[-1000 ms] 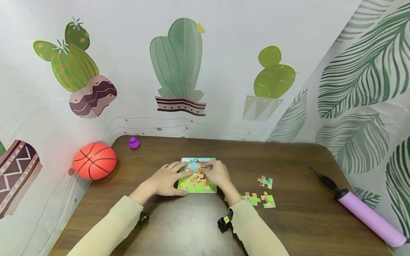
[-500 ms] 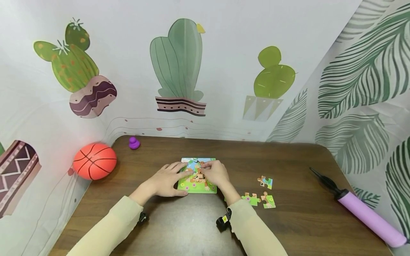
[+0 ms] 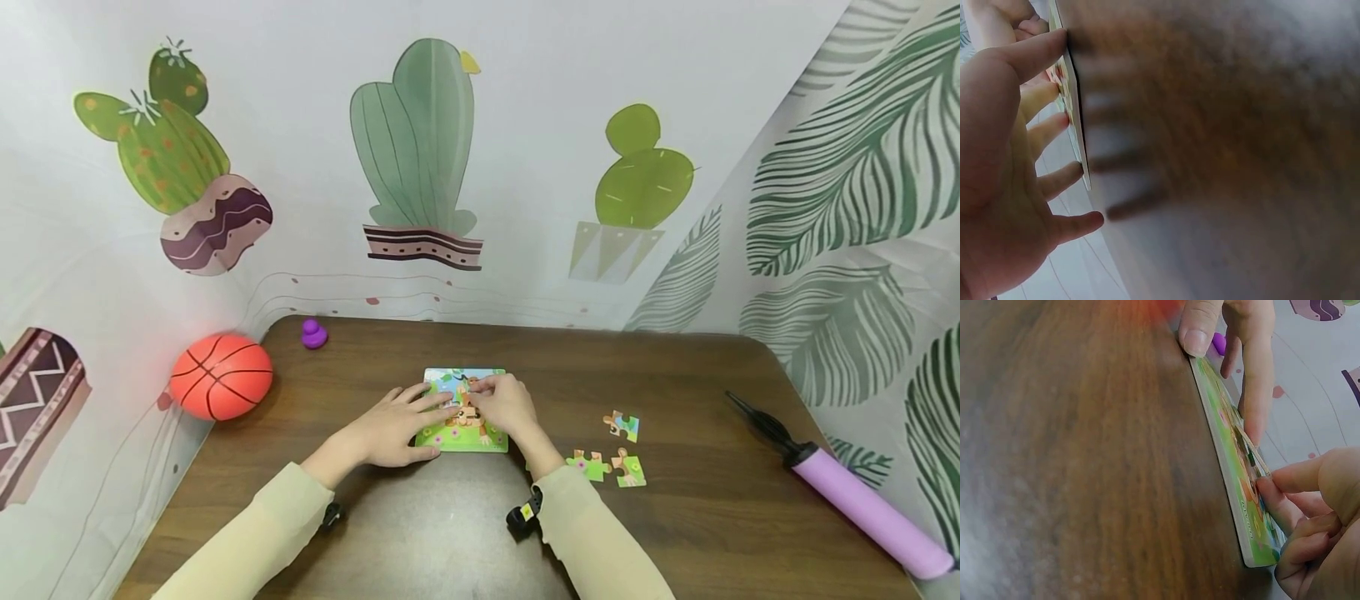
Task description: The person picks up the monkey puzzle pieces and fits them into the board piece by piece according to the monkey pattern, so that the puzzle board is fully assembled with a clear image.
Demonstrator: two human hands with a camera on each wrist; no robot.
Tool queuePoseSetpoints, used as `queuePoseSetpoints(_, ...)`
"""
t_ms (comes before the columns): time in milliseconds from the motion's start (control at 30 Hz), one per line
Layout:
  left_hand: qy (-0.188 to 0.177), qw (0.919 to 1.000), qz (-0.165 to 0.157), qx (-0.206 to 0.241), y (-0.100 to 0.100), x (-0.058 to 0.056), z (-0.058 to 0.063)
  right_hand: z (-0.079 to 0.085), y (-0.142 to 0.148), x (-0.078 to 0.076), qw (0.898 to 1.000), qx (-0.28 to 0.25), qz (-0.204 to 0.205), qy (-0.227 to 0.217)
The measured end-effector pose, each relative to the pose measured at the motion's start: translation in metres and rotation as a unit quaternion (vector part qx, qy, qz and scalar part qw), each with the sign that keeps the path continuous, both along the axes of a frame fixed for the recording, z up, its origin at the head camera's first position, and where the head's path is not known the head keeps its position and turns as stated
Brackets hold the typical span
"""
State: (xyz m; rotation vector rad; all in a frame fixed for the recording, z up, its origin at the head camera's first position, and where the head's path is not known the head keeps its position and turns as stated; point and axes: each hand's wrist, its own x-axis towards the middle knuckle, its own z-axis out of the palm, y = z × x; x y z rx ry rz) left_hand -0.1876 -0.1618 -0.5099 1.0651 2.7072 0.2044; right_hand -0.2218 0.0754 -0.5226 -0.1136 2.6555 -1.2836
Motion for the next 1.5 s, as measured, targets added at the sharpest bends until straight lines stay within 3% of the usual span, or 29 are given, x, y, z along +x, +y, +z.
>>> queuePoseSetpoints(433,-0.015,0.9998,0.007,-0.015,0.003,0.000,0.003,0.004,0.002,0.000,0.999,0.041,0.004,0.013)
queuePoseSetpoints(1500,-0.016,0.9997,0.013,-0.012,0.006,0.000,0.004,0.000,0.021,0.006,0.999,0.011,0.013,0.032)
